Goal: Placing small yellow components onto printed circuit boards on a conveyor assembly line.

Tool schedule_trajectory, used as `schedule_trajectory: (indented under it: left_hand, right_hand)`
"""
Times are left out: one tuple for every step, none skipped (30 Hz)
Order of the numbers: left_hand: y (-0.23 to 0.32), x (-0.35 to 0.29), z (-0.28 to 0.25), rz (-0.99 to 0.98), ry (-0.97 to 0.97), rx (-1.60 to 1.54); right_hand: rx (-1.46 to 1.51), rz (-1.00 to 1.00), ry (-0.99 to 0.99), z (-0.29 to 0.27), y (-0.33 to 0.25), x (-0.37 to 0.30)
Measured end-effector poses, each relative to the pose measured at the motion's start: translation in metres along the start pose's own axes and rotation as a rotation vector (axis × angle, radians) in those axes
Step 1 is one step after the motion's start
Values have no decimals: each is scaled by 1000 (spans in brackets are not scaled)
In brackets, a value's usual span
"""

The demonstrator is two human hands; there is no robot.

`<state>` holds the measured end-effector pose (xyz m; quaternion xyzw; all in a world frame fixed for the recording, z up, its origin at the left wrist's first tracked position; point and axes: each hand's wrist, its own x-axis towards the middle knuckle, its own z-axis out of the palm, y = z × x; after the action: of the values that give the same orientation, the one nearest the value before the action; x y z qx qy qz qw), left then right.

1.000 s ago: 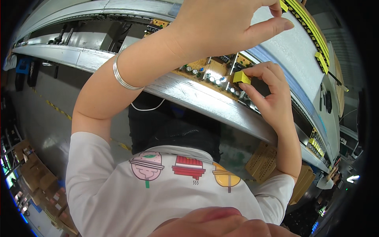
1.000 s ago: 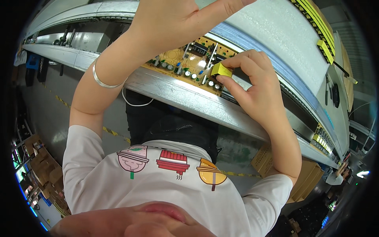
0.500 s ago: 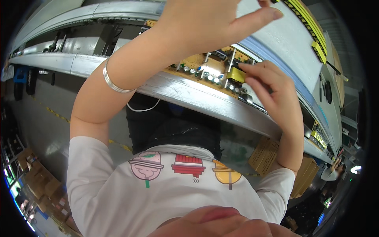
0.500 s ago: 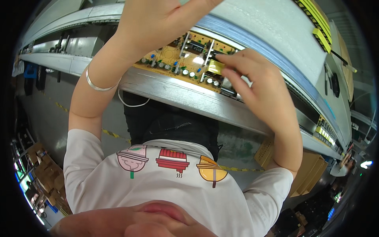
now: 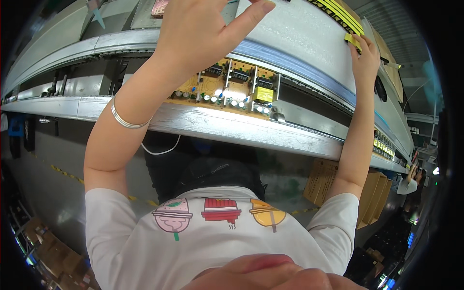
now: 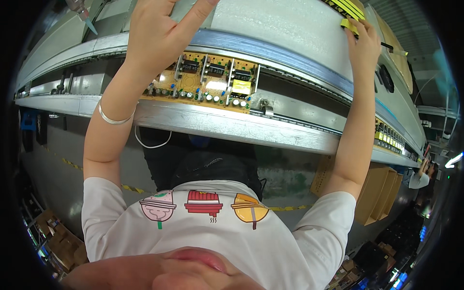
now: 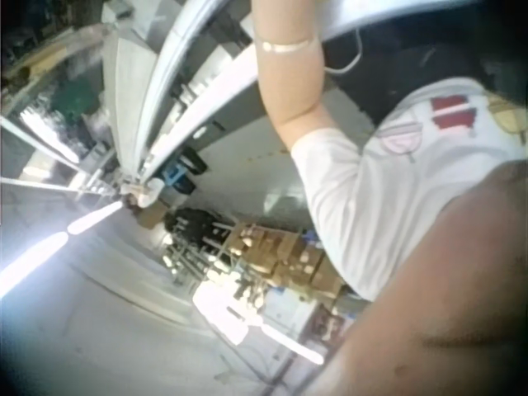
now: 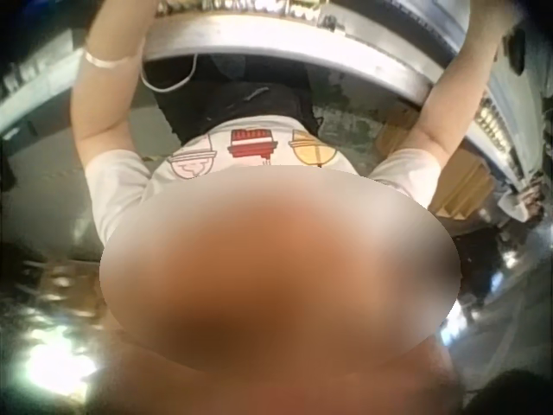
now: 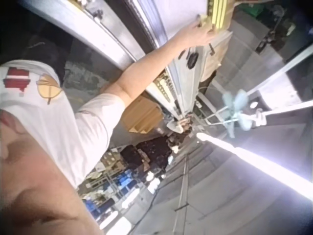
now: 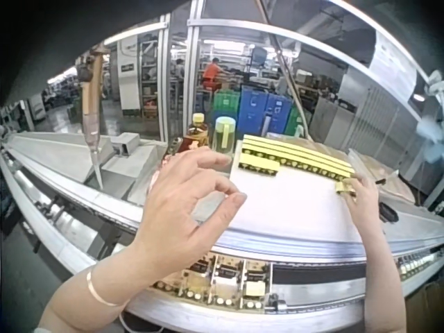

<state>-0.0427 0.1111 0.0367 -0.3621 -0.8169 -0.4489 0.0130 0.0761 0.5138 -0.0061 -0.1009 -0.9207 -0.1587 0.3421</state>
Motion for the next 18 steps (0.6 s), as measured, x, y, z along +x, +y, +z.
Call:
schedule_trajectory:
  left_hand:
    - [-2, 0, 1, 90, 54, 19]
    - [-4, 0, 2, 179, 114, 44]
    - [-5, -1, 3, 263, 175, 67]
    - [-6, -3, 5, 347, 235, 91]
    - [2, -1, 2, 169, 48, -98]
    - [10, 2, -1, -11, -133, -285]
    - [11, 2, 0, -29, -118, -282]
    - [11, 2, 1, -4, -135, -276]
    - [10, 4, 2, 32, -161, -274]
    - [4, -1, -4, -3, -131, -236]
    - [1, -3, -5, 59, -99, -245]
    - [-4, -3, -2, 126, -72, -259]
    - [-7, -3, 1, 192, -44, -270]
    - [-8, -1, 1, 259, -12, -277]
    - [-7, -1, 1, 261, -11, -279]
    - [-6, 0, 2, 246, -34, -280]
    - [-5, 0, 2, 229, -57, -281]
    - [-4, 0, 2, 212, -80, -282]
  right_hand:
    - [11, -41, -7, -9, -5, 4]
    - [29, -54, -6, -15, -10, 7]
    - [9, -49, 20, -22, -14, 9]
    - [-10, -44, 46, -30, -18, 10]
    - [135, 28, 61, -41, -29, 10]
    - [287, 101, 74, -50, -47, 10]
    - [303, 85, 67, -60, -68, 9]
    - [482, 99, 24, -70, -93, 8]
    - [651, 123, -18, -82, -116, 5]
    - [769, 38, -64, -81, -146, 4]
    - [835, -31, -108, -95, -165, 1]
    - [926, -61, -221, -101, -175, -6]
    - [992, -84, -323, -108, -186, -13]
    - [1060, -111, -423, -111, -194, -17]
    - [1057, -110, -422, -112, -198, -21]
    - [1052, -97, -467, -111, -202, -24]
    - [1048, -84, -512, -111, -205, -27]
    - [1044, -70, -558, -110, -208, -29]
